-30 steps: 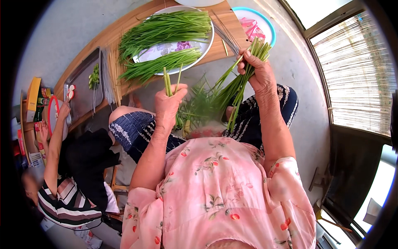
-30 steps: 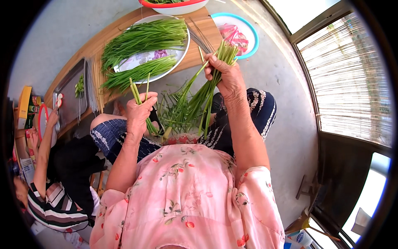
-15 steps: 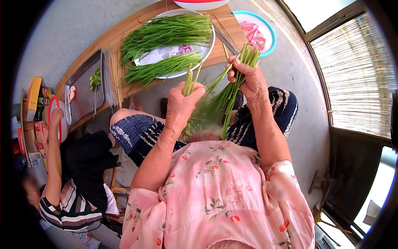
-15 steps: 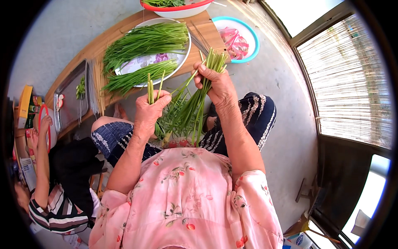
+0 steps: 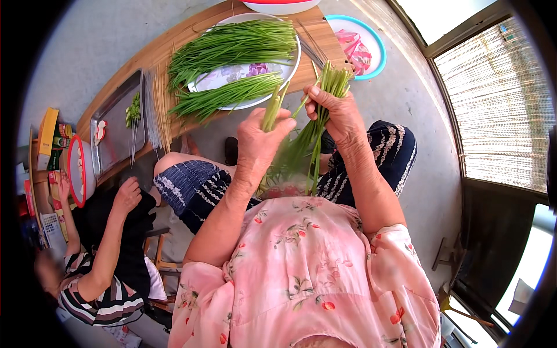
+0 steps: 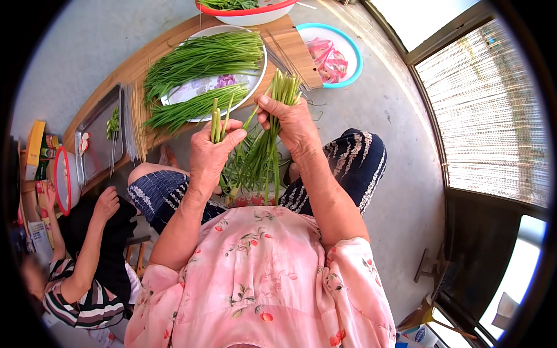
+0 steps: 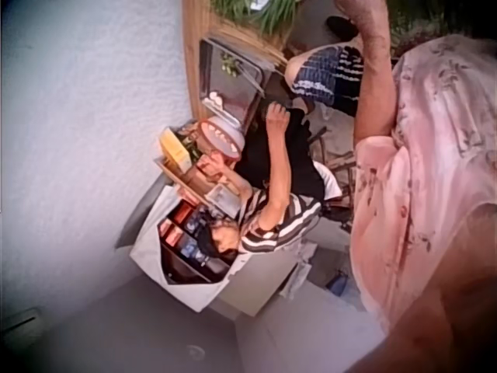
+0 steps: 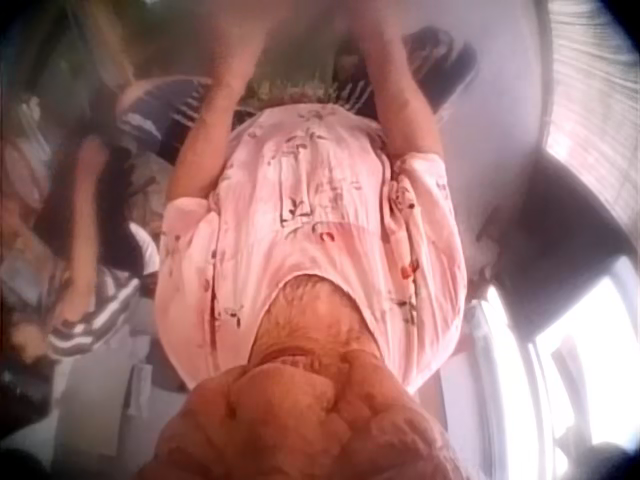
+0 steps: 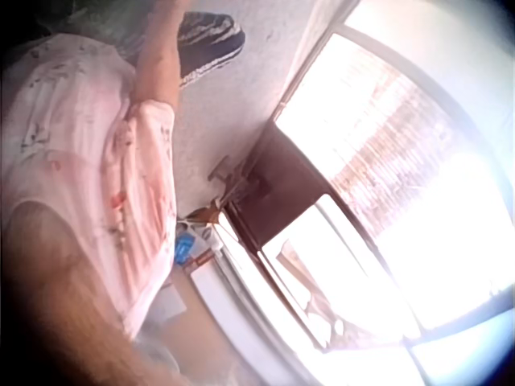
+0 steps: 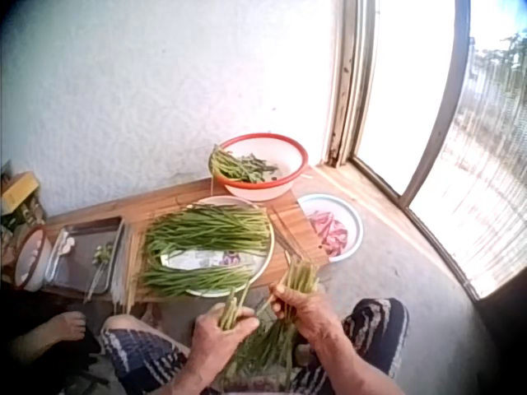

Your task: The person trims chives by holding bunches of chives and snapping the stalks into smaller sections by hand.

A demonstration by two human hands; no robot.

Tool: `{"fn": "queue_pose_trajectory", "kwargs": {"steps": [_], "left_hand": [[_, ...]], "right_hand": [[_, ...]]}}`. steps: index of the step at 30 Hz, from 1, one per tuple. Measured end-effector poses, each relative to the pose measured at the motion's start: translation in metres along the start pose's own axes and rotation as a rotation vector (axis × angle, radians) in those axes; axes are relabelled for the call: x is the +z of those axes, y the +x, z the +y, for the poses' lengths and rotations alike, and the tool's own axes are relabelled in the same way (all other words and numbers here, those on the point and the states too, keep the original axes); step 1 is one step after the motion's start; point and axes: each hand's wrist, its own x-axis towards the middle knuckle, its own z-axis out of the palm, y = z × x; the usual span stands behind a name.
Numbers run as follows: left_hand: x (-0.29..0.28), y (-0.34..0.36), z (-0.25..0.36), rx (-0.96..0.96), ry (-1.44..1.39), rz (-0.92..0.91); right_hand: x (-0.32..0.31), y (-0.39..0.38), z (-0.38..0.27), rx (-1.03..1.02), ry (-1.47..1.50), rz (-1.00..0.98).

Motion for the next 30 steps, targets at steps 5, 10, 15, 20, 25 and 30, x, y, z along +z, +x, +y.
{"fn": "queue_pose_trajectory", "kwargs": {"steps": [5, 10, 15, 20, 25, 30], "left_hand": [[0.000, 0.001, -0.005, -0.017, 0.015, -0.011], [-0.003, 0.001, 0.000, -0.206, -0.154, 0.019], [-0.005, 0.001, 0.001, -0.196, -0.147, 0.035], [-0.006, 0.001, 0.007, -0.255, -0.174, 0.050], [-0.007, 0.002, 0.007, -0.355, -0.308, 0.078], [-0.005, 0.001, 0.006, -0.362, -0.407, 0.072]], "right_hand": [[0.002, -0.001, 0.001, 0.008, -0.046, -0.007], [0.005, -0.005, 0.001, -0.011, -0.194, -0.020], [0.010, -0.009, 0.000, 0.026, -0.269, -0.063], [0.012, -0.011, 0.003, 0.039, -0.319, -0.118], [0.014, -0.012, -0.001, 0.130, -0.327, -0.213], [0.021, -0.015, 0.006, 0.177, -0.274, -0.212]]}}
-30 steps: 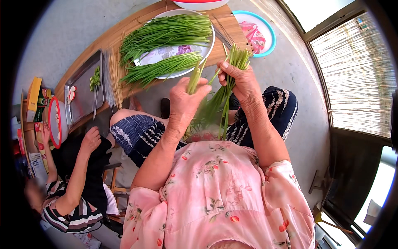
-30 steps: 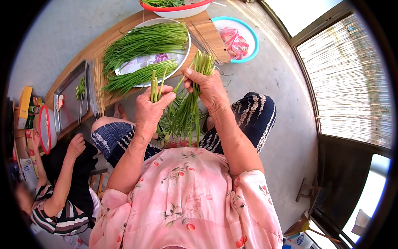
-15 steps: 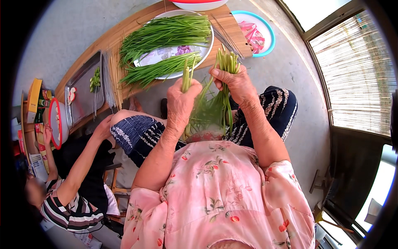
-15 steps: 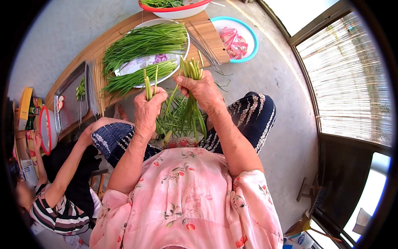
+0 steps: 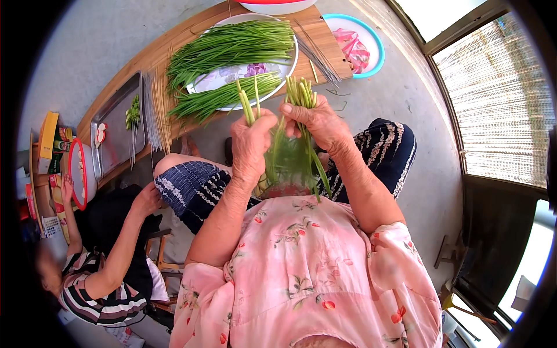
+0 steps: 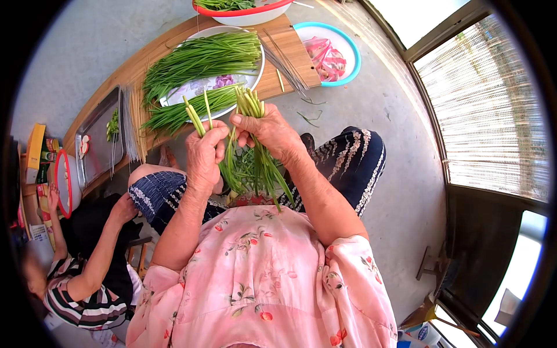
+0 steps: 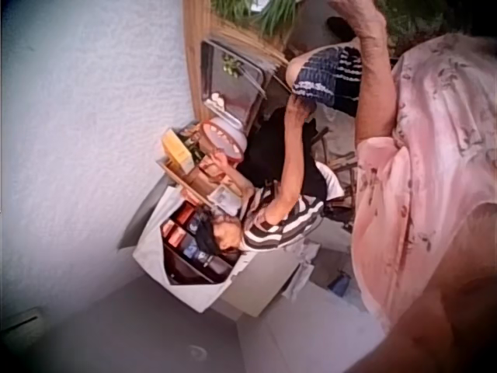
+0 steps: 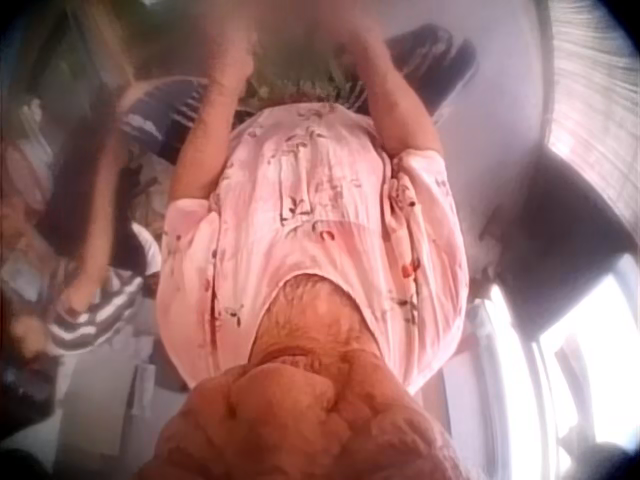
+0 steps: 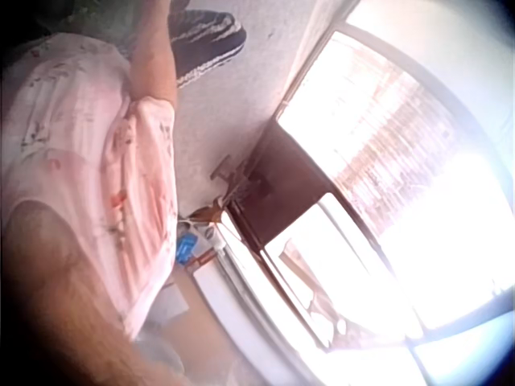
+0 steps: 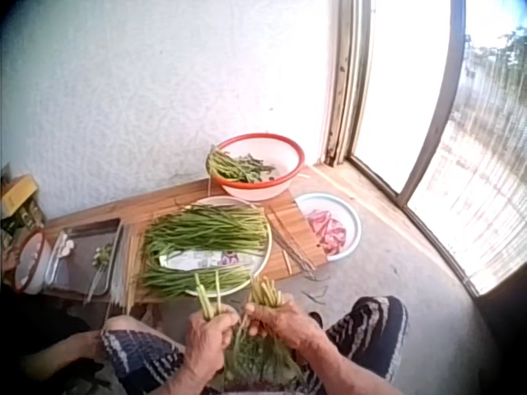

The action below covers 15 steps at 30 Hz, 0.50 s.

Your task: The person trims chives by holding bunches of chives and snapping the stalks into smaller sections by hand.

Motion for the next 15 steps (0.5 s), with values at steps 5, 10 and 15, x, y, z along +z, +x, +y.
{"fn": "queue_pose_trajectory", "kwargs": {"steps": [5, 10, 15], "left_hand": [[-0.003, 0.002, 0.000, -0.010, -0.042, 0.003], [-0.006, 0.004, 0.002, -0.026, -0.078, 0.009], [-0.020, 0.008, 0.007, -0.010, -0.037, 0.029]], "right_hand": [[0.001, 0.001, 0.005, -0.035, 0.042, -0.038], [0.009, -0.004, -0.001, -0.053, -0.057, -0.083], [0.002, -0.005, 0.006, 0.024, -0.032, -0.025]]}}
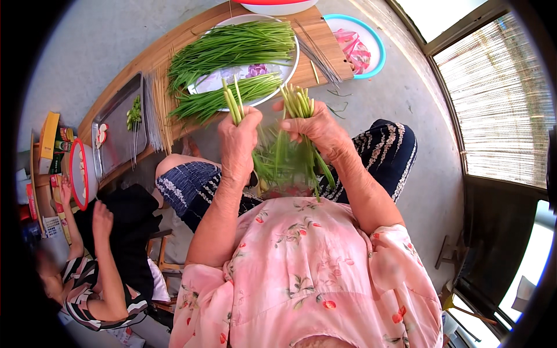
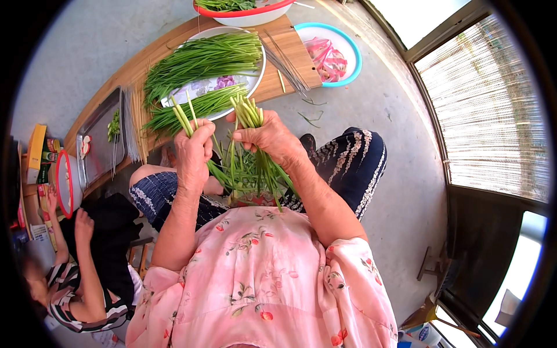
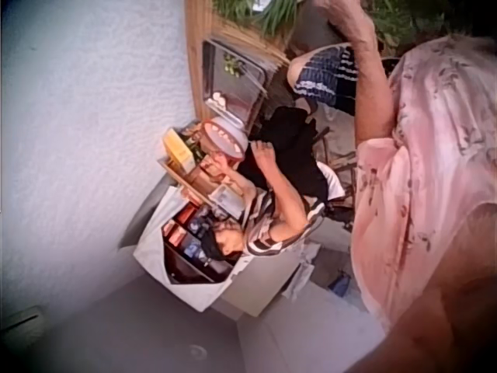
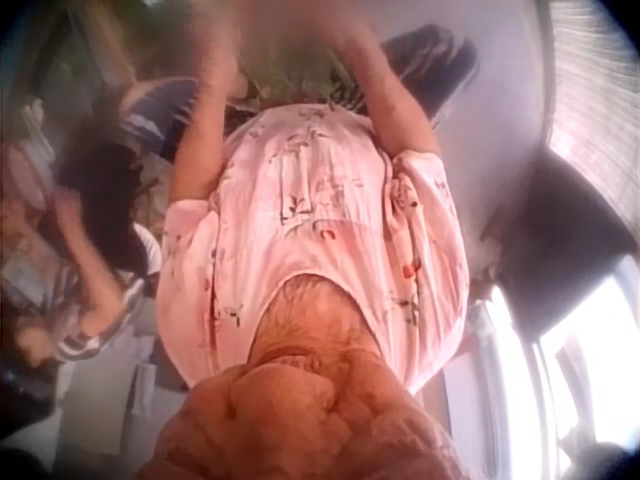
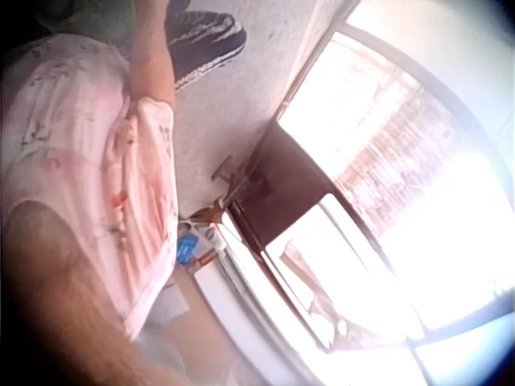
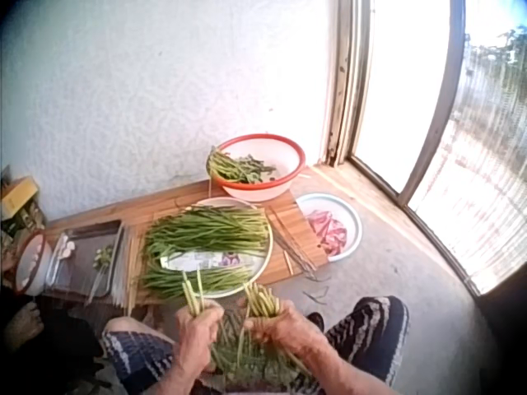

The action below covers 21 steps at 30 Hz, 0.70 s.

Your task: The person trims chives by holding bunches of chives and snapping the stalks into smaller sections by hand.

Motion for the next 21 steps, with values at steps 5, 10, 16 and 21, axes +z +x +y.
{"fn": "queue_pose_trajectory", "kwargs": {"steps": [5, 10, 16, 21], "left_hand": [[-0.007, 0.000, -0.013, 0.189, 0.339, 0.002], [0.000, -0.007, -0.015, 0.006, 0.132, -0.129], [-0.005, -0.007, -0.015, 0.072, 0.149, -0.149], [-0.004, -0.008, -0.013, 0.081, 0.209, -0.149]], "right_hand": [[-0.004, 0.001, -0.002, -0.016, -0.004, 0.022], [0.001, 0.003, 0.001, -0.013, 0.019, -0.017], [0.005, 0.002, 0.004, 0.036, 0.032, -0.009], [0.004, 0.004, 0.008, 0.031, 0.057, -0.026]]}}
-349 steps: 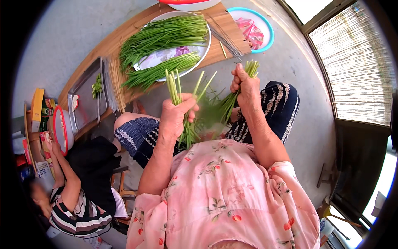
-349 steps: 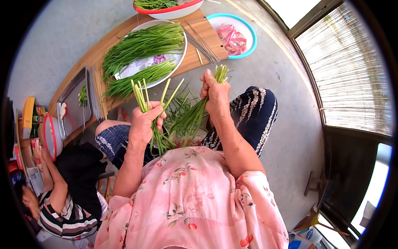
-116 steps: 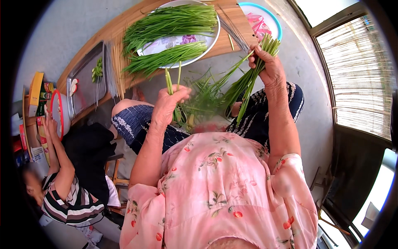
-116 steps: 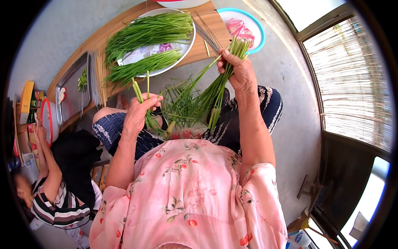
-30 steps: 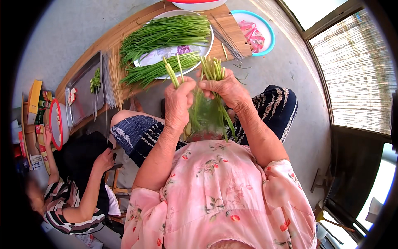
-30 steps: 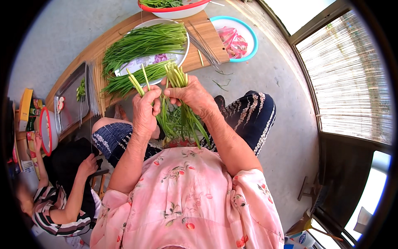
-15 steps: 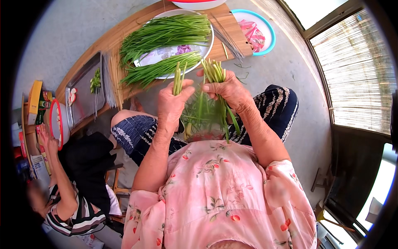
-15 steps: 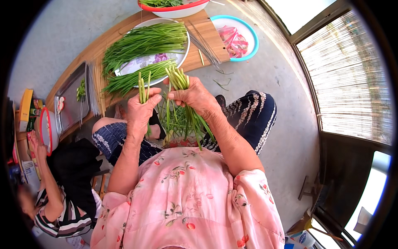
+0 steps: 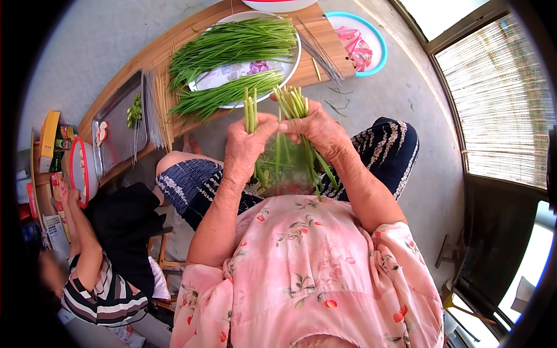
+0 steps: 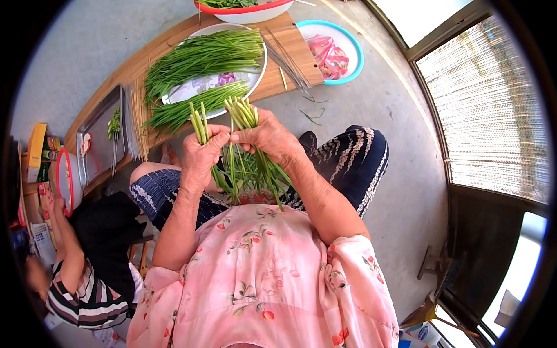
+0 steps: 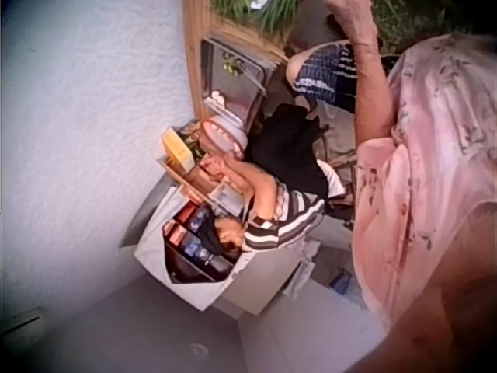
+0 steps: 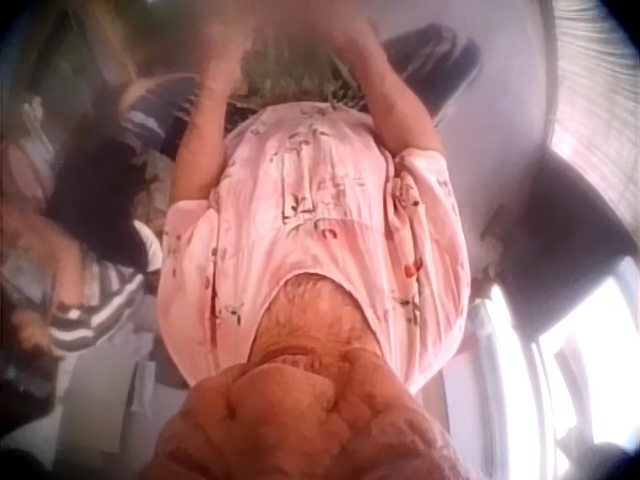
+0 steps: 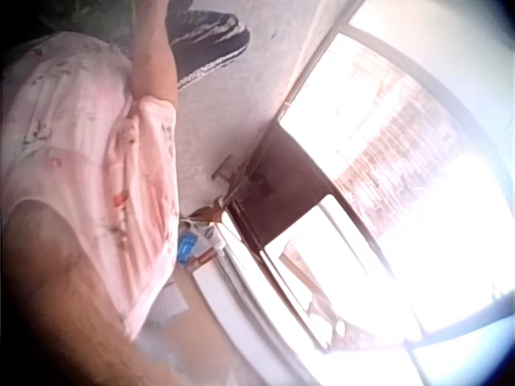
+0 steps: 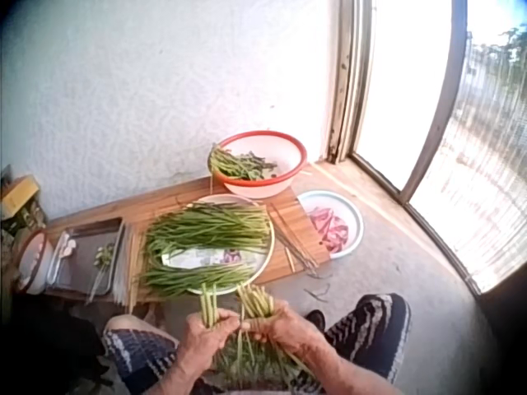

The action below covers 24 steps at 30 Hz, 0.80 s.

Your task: The person trims chives by holding bunches of chives and snapping the stalks into smaller sections by hand.

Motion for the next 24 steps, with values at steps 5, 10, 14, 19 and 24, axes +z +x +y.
{"fn": "queue_pose_trajectory", "kwargs": {"steps": [5, 10, 14, 19, 24], "left_hand": [[-0.001, 0.004, -0.011, 0.032, -0.027, 0.004], [-0.010, 0.019, 0.000, 0.053, -0.184, 0.259], [-0.021, 0.022, 0.003, 0.119, -0.026, 0.331], [-0.005, -0.006, 0.000, -0.109, -0.009, 0.060], [-0.004, -0.006, -0.006, -0.112, -0.021, 0.072]], "right_hand": [[0.004, 0.000, -0.002, -0.017, -0.024, -0.005], [0.002, -0.001, 0.001, -0.018, -0.035, -0.013], [0.001, -0.002, 0.000, -0.017, 0.027, 0.040], [0.004, 0.005, 0.004, -0.027, 0.039, 0.137], [0.009, 0.004, 0.002, -0.030, -0.009, 0.138]]}}
